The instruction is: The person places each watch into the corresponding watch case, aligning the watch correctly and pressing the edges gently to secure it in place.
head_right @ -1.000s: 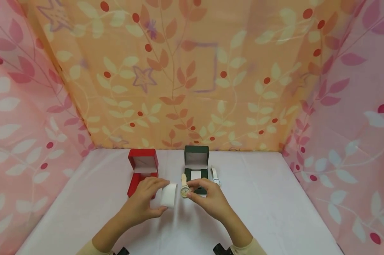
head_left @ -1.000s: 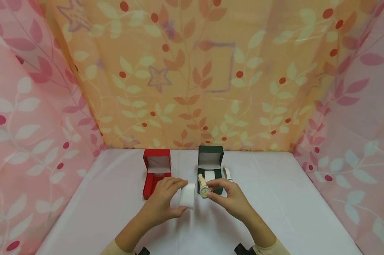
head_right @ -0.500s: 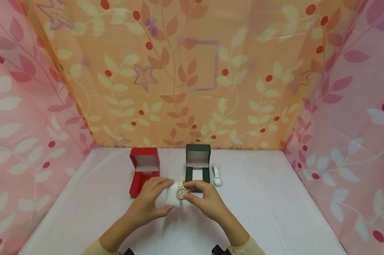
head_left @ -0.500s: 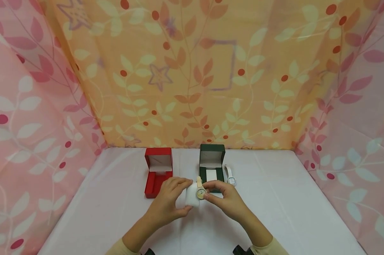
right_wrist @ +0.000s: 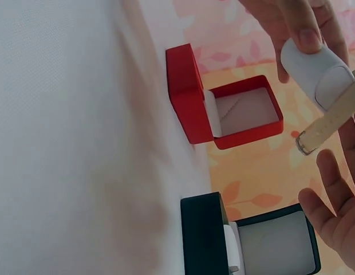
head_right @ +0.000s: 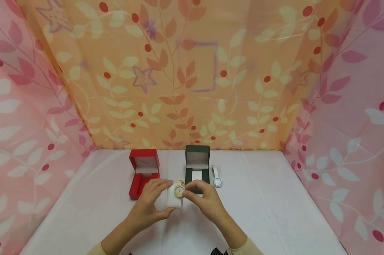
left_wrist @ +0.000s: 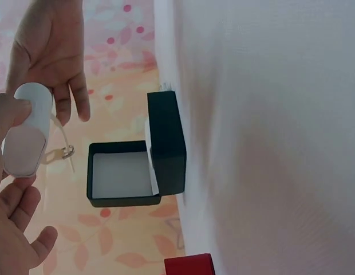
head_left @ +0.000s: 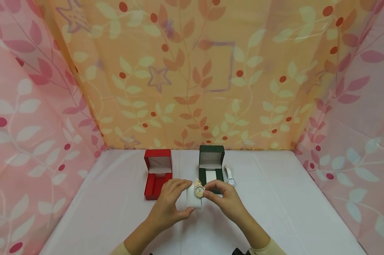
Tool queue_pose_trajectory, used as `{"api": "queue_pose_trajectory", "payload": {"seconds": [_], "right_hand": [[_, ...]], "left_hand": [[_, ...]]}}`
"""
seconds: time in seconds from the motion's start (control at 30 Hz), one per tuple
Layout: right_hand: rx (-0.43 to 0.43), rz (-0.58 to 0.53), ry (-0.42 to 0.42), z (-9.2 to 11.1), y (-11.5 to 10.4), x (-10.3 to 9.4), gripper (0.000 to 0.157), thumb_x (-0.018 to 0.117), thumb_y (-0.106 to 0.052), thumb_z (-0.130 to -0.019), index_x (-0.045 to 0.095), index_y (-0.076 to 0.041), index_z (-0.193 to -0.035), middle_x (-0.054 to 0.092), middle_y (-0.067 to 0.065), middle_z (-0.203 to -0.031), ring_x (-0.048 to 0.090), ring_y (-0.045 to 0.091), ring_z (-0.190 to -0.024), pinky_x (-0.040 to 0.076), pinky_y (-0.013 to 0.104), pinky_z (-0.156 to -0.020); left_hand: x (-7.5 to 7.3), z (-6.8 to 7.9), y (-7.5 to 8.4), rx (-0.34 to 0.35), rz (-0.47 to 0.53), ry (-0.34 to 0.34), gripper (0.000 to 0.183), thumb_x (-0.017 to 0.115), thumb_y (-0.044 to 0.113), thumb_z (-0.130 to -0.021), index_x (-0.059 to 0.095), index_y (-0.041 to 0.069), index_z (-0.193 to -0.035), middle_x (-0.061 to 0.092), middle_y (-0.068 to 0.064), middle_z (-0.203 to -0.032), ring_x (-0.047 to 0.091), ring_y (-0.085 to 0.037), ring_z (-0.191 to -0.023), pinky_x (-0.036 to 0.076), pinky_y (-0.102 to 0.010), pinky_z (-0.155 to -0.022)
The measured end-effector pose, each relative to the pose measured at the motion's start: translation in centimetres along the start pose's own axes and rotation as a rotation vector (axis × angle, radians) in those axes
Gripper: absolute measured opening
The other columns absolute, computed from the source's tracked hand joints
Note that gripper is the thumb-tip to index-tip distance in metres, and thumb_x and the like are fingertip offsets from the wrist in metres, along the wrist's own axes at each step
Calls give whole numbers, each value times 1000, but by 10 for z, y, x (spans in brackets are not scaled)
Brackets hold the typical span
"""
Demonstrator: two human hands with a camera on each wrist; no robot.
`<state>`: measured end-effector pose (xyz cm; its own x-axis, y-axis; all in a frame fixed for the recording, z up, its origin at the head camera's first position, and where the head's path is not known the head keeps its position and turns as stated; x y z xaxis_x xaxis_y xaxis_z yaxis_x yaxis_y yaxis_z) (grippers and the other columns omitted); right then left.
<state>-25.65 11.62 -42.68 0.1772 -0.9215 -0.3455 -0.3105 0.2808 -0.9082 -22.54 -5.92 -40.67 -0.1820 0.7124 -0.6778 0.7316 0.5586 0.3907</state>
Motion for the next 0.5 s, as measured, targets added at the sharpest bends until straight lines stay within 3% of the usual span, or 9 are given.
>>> {"api": "queue_pose_trajectory", "payload": {"seconds": [0.3,0.43,0.5], "right_hand": [[18,-3,80,1,1,2,11,79,-28,-91,75,-18,-92,73,-5,-96,66,12,-99,53,34,-92],[-70,41,103,3,-6,1,8,80,-30,-89,75,-25,-93,71,-10,-99,65,13,-102,53,34,-92],[-127,73,98,4,-11,2,14,83,-30,-87,74,-28,-98,71,-12,-105,64,12,-107,53,35,-96]], "left_hand": [[-3,0,-1,-42,11,15,87,96,31,-71,54,25,-147,56,8,-142,48,-12,-130,47,-53,-105],[-5,0,-4,-76,16,25,84,94,32,-74,54,22,-147,57,6,-141,49,-15,-129,44,-55,-106],[-7,-1,-6,-84,23,48,82,93,31,-75,54,20,-146,58,4,-140,50,-17,-129,43,-54,-106]]}}
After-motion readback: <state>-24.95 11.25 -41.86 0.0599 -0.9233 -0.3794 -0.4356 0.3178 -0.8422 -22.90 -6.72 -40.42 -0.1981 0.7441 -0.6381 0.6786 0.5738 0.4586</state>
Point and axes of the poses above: each hand's wrist, its own z-axis away from the middle knuckle, its own x-axis out of the palm, y = z × x, the point moved 10 cm from there along -z, towards the middle knuckle
